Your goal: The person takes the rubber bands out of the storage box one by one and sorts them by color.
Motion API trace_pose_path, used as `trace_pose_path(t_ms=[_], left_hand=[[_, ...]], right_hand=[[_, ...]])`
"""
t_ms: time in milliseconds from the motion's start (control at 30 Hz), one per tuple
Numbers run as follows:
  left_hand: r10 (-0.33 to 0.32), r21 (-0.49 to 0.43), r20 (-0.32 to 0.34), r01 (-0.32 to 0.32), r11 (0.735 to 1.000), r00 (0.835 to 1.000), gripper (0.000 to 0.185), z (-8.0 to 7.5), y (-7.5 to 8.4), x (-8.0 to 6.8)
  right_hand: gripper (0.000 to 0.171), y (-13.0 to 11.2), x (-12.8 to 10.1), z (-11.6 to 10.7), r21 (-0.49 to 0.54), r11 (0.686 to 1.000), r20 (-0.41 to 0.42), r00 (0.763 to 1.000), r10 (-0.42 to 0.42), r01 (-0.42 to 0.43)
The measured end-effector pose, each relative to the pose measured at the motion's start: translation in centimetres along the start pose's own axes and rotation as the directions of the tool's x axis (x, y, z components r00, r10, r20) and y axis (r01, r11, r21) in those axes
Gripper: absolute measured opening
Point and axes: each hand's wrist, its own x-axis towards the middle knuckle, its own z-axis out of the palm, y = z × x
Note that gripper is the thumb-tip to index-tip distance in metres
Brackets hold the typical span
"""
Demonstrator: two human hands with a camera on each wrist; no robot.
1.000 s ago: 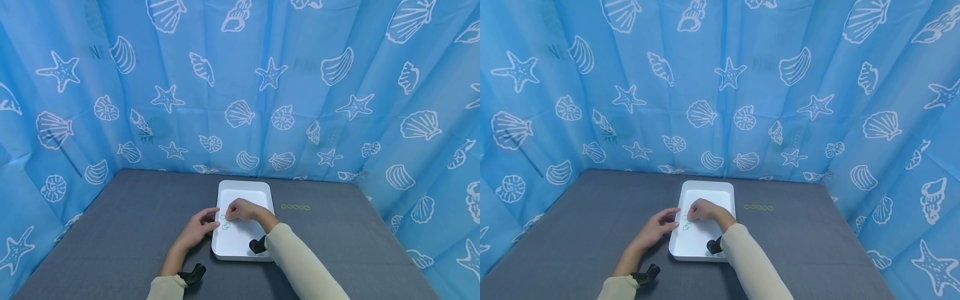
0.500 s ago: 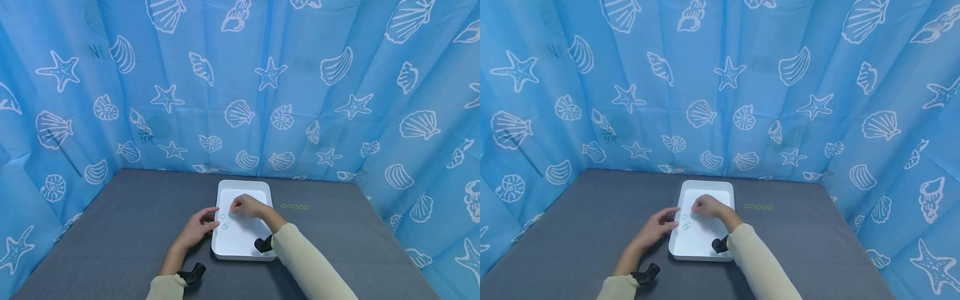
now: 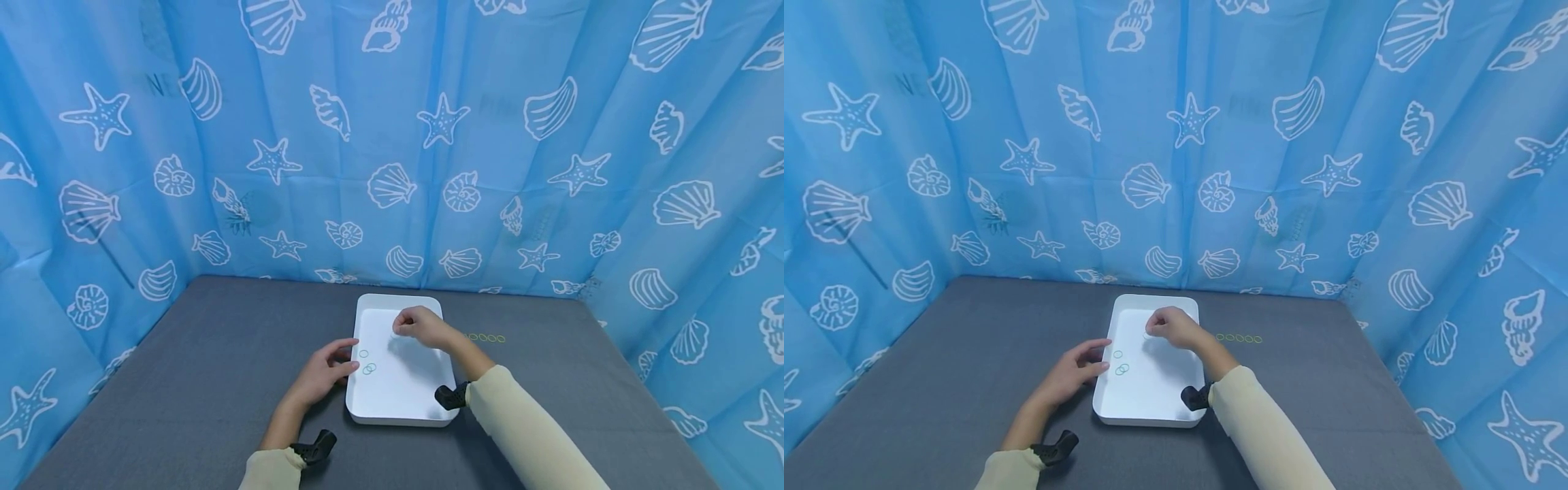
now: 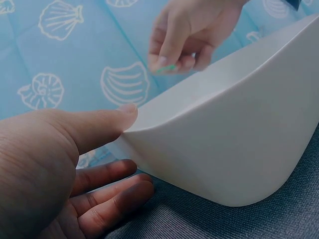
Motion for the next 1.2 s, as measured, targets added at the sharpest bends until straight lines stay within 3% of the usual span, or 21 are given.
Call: trace_pose_path(t_ms=[500,867,1000,1200], left_hand=[[0.002,0.004,0.005,-0.002,1.0,1.0,0.047,-0.1,0.0,-0.1],[-0.004,0.019,-0.011,0.005,1.0,1.0,0.045,0.0,0.1,-0.1],[-0.01,0.023,-0.013,0.01,1.0,1.0,0.045,0.0,0.1,-0.1],[-0.012,0.025,-0.013,0.012,1.0,1.0,0.045,0.0,0.1,-0.1]], right_hand=[[0.007,2.3,-2.9,-2.7,0.051,0.999,-0.153,0.988,0.002,0.006],[0.006,5.3,-5.4,-3.3,0.053,0.999,-0.322,0.946,0.028,-0.011],[0.006,6.5,-6.1,-3.3,0.043,0.999,-0.347,0.937,0.035,-0.022],[0.007,8.0,-6.6,-3.2,0.035,0.994,-0.387,0.916,0.108,-0.102]])
